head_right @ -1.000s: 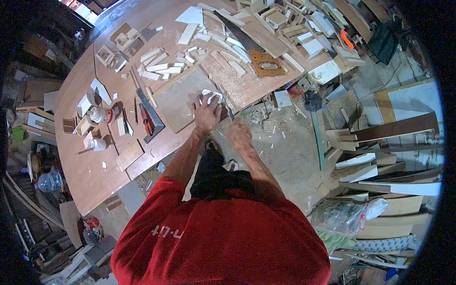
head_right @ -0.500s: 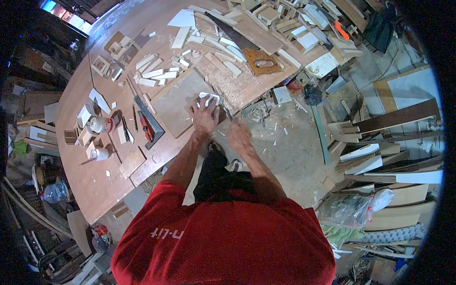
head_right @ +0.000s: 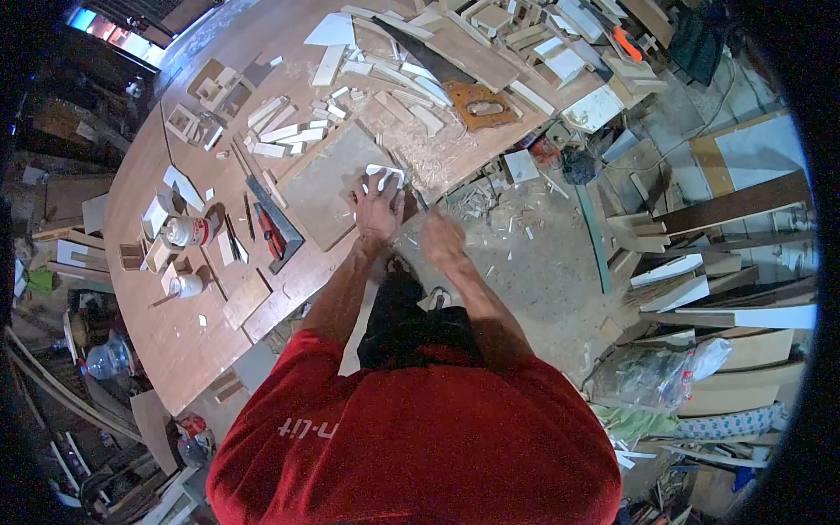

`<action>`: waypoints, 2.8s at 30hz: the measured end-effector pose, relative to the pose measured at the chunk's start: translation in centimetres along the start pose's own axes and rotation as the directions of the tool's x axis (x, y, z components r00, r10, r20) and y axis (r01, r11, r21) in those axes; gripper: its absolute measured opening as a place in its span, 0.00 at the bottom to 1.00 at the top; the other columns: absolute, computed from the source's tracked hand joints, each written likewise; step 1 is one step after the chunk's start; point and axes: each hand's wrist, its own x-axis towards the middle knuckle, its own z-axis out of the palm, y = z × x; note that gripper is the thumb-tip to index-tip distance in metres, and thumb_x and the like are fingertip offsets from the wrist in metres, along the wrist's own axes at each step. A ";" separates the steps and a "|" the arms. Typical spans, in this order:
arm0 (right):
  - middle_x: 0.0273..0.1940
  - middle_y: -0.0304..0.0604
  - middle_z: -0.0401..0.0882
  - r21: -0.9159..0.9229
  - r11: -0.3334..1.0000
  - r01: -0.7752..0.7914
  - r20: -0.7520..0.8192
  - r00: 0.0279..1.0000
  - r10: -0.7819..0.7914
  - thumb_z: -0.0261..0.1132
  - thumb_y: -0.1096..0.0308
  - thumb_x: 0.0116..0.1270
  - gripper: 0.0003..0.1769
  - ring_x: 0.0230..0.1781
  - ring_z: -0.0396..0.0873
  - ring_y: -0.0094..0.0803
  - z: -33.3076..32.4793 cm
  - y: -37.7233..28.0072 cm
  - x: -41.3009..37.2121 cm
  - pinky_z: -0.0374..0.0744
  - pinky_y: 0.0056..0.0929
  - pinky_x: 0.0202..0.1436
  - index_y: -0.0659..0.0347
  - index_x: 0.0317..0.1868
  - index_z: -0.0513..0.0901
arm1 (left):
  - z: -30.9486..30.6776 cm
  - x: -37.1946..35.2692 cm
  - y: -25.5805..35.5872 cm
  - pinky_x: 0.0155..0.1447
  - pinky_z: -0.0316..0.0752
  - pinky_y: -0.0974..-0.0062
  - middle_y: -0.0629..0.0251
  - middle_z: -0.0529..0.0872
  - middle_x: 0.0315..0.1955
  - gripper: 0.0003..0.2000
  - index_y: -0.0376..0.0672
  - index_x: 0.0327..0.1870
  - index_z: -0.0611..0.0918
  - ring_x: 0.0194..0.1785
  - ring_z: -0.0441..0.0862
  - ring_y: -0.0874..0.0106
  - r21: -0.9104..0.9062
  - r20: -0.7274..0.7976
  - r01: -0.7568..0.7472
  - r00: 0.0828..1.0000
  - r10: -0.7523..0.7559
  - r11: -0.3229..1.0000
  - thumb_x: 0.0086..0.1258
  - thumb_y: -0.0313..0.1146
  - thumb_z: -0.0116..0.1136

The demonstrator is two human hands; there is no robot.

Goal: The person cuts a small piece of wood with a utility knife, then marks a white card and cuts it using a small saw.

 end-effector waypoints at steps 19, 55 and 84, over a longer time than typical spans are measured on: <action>0.30 0.68 0.78 0.037 0.999 0.038 -0.095 0.995 -0.034 0.52 0.70 0.61 0.14 0.35 0.79 0.63 0.1 1.1 -2.2 0.75 0.56 0.39 0.72 0.44 0.73 | -0.4 0.2 0.2 0.60 0.57 0.48 0.67 0.71 0.58 0.19 0.55 0.54 0.80 0.61 0.62 0.55 0.010 -0.026 -0.025 0.999 0.025 1.000 0.58 0.39 0.60; 0.34 0.63 0.80 0.064 0.997 -0.035 0.020 0.999 0.033 0.56 0.66 0.61 0.19 0.39 0.79 0.59 0.0 2.8 -3.6 0.76 0.50 0.44 0.67 0.51 0.71 | 0.3 0.1 -0.1 0.59 0.57 0.47 0.67 0.70 0.57 0.22 0.54 0.54 0.79 0.62 0.61 0.55 0.028 -0.055 -0.046 0.997 0.048 0.999 0.55 0.40 0.62; 0.32 0.67 0.78 0.302 0.951 -0.062 -0.078 0.993 0.089 0.50 0.58 0.68 0.17 0.36 0.78 0.63 1.0 2.8 -2.9 0.75 0.54 0.42 0.66 0.41 0.73 | -3.7 2.7 -1.7 0.68 0.42 0.34 0.50 0.56 0.69 0.43 0.44 0.71 0.54 0.74 0.48 0.54 -0.053 0.468 -0.006 0.883 0.030 0.999 0.49 0.29 0.60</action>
